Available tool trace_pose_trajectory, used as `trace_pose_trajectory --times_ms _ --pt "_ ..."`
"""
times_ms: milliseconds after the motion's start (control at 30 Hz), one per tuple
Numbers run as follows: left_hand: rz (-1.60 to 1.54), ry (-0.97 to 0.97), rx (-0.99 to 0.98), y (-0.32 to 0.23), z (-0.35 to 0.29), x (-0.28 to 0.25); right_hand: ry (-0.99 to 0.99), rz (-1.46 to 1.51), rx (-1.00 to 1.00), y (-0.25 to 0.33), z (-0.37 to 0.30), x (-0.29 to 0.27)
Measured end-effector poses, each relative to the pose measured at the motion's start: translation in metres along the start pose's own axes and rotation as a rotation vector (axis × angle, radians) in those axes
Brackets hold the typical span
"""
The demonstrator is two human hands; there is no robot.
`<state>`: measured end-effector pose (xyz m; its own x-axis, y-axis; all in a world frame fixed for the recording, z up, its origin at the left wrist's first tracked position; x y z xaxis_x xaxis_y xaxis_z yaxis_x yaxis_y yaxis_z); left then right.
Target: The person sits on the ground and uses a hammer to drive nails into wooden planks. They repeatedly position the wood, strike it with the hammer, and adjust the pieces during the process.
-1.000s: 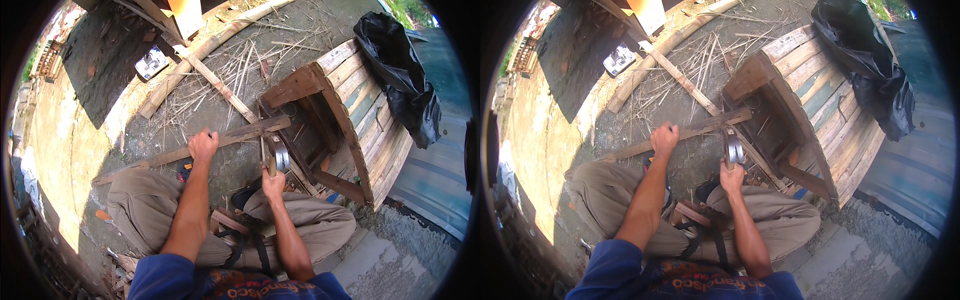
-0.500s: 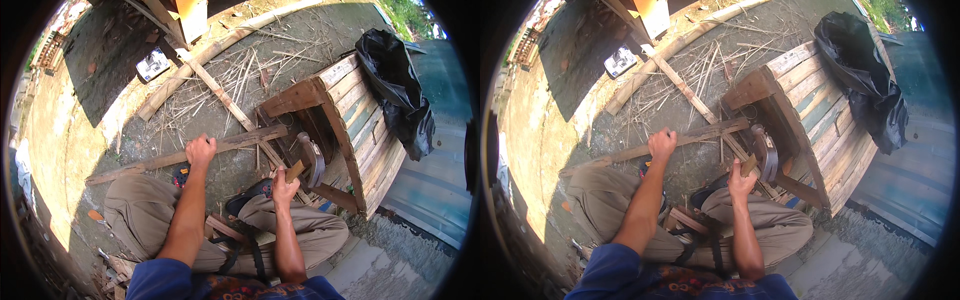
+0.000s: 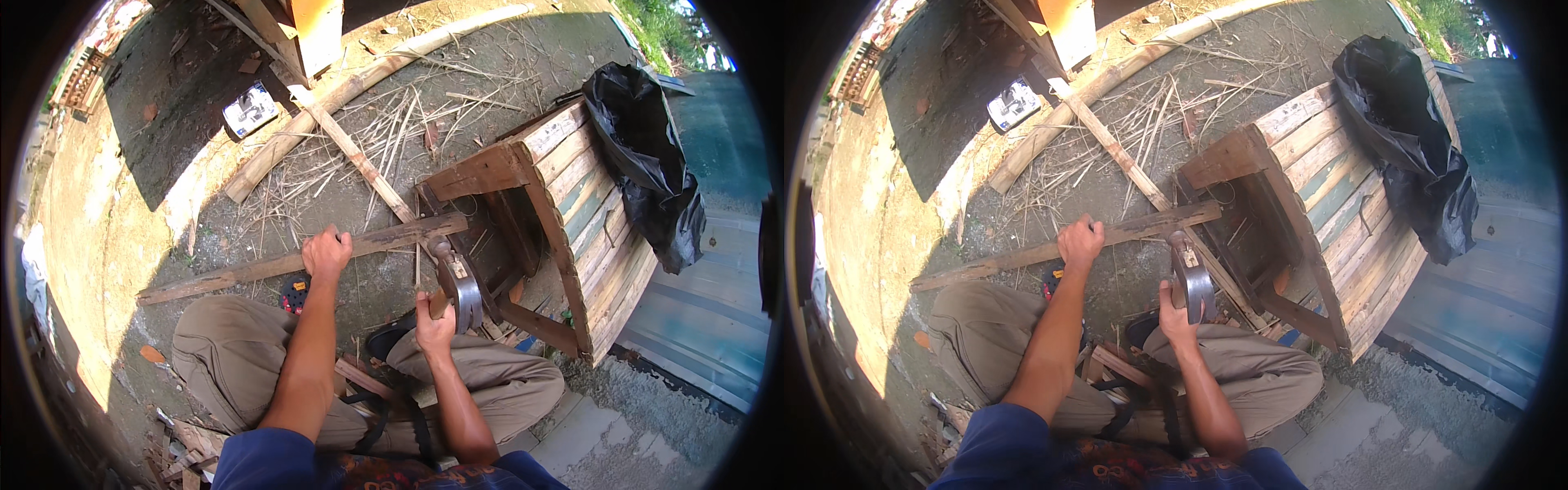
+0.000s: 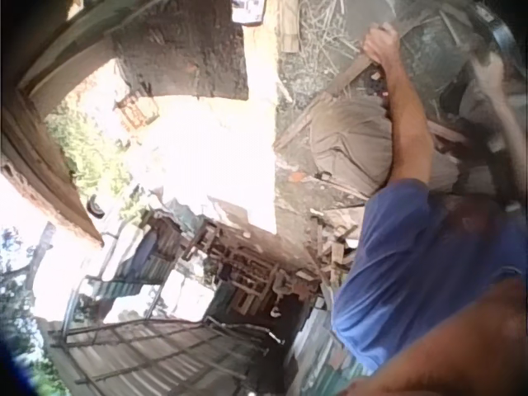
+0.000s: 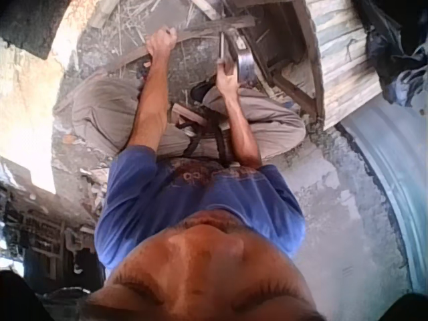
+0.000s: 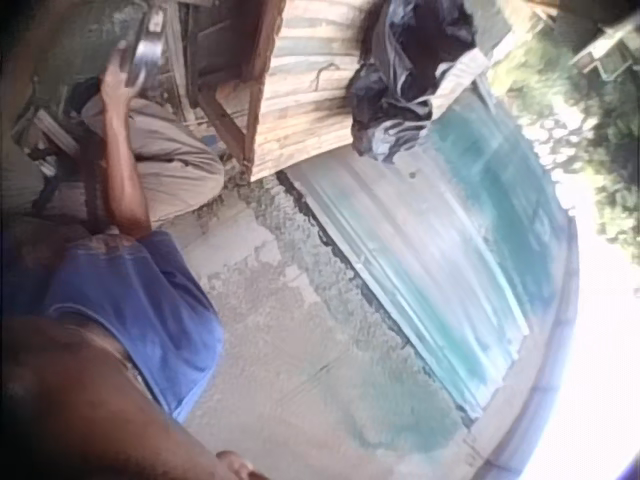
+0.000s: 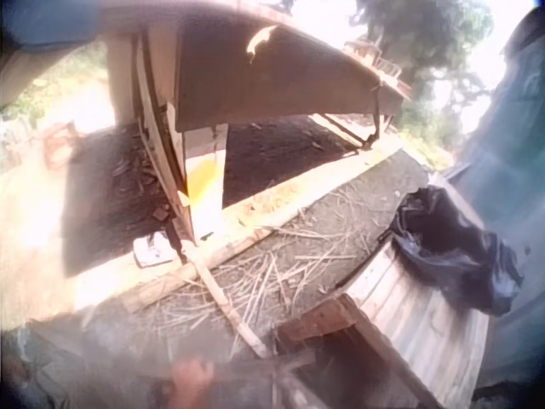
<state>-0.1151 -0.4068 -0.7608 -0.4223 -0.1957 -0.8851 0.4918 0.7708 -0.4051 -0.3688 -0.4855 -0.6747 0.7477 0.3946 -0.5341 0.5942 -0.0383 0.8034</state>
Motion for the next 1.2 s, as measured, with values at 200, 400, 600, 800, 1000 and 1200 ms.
trace_pose_trajectory --times_ms 200,400,600,800,1000,1200 --pt "-0.016 -0.024 0.043 0.0 -0.003 0.002 -0.195 -0.08 -0.117 -0.025 0.022 0.002" --pt "-0.015 -0.052 0.037 0.005 0.001 0.004 -0.096 -0.037 0.114 0.013 0.017 -0.024" --pt "0.009 -0.03 0.048 0.005 -0.002 0.007 -0.218 -0.089 -0.131 0.022 0.012 -0.027" --pt "-0.001 -0.089 0.056 0.005 0.004 0.002 0.027 -0.193 0.168 0.031 0.015 -0.016" --pt "-0.003 -0.064 0.046 0.004 -0.004 0.0 -0.131 -0.026 -0.294 0.089 0.002 -0.048" --pt "0.009 -0.082 0.058 0.007 -0.004 0.009 0.118 -0.299 0.366 0.03 0.029 -0.029"
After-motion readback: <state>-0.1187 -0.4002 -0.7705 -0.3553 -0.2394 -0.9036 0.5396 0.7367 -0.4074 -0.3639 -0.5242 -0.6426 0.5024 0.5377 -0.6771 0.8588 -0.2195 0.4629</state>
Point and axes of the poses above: each hand's wrist, its own z-axis towards the middle knuckle, its own x-axis out of the palm, y = z × x, the point moved 4 cm from there along z, towards the middle knuckle, and after that the axes turned 11 degrees about x, right-handed, at the moved point
